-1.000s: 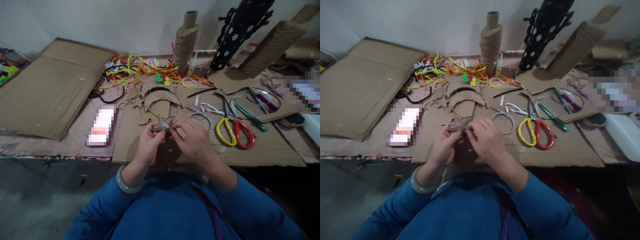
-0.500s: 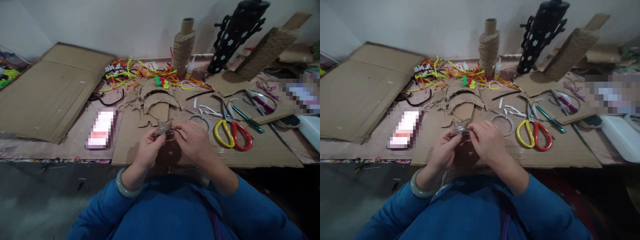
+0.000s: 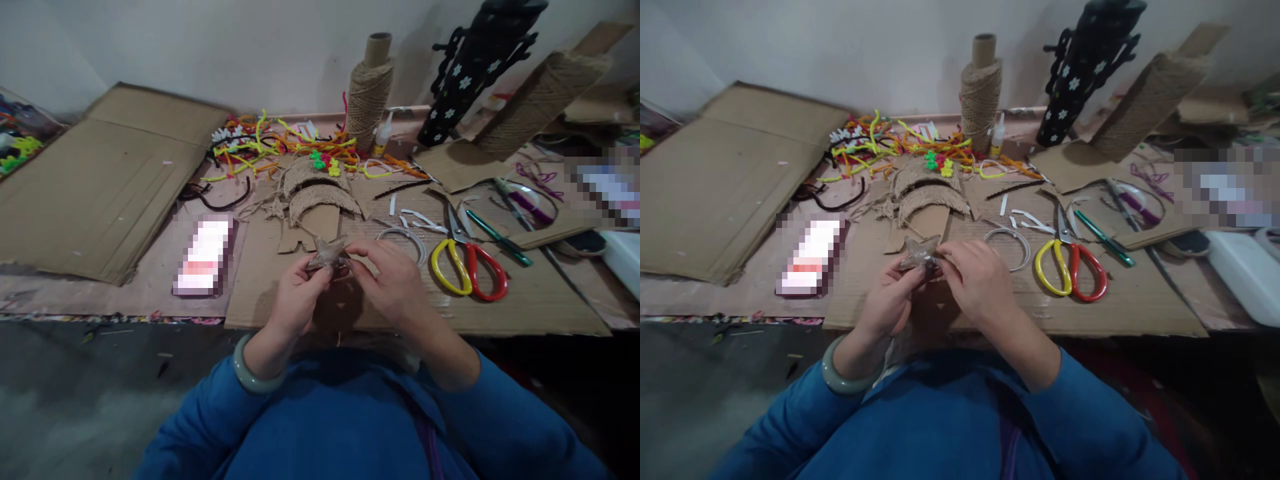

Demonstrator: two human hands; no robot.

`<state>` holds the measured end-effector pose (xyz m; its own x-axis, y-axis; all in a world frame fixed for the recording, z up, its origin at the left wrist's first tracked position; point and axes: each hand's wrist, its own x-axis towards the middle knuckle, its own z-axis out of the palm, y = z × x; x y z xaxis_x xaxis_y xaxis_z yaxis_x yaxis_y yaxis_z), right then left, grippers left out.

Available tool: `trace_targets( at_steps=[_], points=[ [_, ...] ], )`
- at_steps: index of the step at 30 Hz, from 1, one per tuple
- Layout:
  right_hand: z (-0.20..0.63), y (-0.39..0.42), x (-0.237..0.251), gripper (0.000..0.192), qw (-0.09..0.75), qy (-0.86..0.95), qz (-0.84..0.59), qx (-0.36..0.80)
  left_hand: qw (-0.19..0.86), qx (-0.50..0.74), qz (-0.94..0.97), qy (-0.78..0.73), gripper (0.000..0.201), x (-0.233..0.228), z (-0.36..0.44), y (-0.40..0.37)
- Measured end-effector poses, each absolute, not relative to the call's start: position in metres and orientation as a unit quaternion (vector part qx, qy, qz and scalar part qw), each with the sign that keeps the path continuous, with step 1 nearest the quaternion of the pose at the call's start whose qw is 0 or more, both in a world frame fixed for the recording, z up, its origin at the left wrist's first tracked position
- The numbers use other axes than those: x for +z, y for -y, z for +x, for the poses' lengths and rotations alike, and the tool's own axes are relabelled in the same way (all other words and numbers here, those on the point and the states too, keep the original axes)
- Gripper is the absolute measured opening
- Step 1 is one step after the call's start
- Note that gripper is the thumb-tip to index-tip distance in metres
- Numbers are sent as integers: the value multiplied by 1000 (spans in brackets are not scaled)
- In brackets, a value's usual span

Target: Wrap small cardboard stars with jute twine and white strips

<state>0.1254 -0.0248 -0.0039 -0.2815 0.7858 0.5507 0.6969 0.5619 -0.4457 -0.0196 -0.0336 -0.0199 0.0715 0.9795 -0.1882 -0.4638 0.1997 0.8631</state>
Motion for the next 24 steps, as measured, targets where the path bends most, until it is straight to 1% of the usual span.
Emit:
trace_targets(
  at_steps=[3,6,14,19,24],
  points=[
    [125,27,-5,11,392,797,-460,-5,653,561,313,-402,14,-19,-19,34],
    [122,29,-6,13,366,802,-470,-54,640,577,309,-404,13,-22,-18,34],
    [115,28,-3,16,330,807,-477,-112,592,589,381,-397,16,-35,-19,36],
    [114,27,-1,15,314,815,-474,-115,573,579,411,-409,16,-38,-21,36],
    [115,24,-4,13,346,811,-464,-82,606,585,360,-402,15,-33,-19,36]
  ],
)
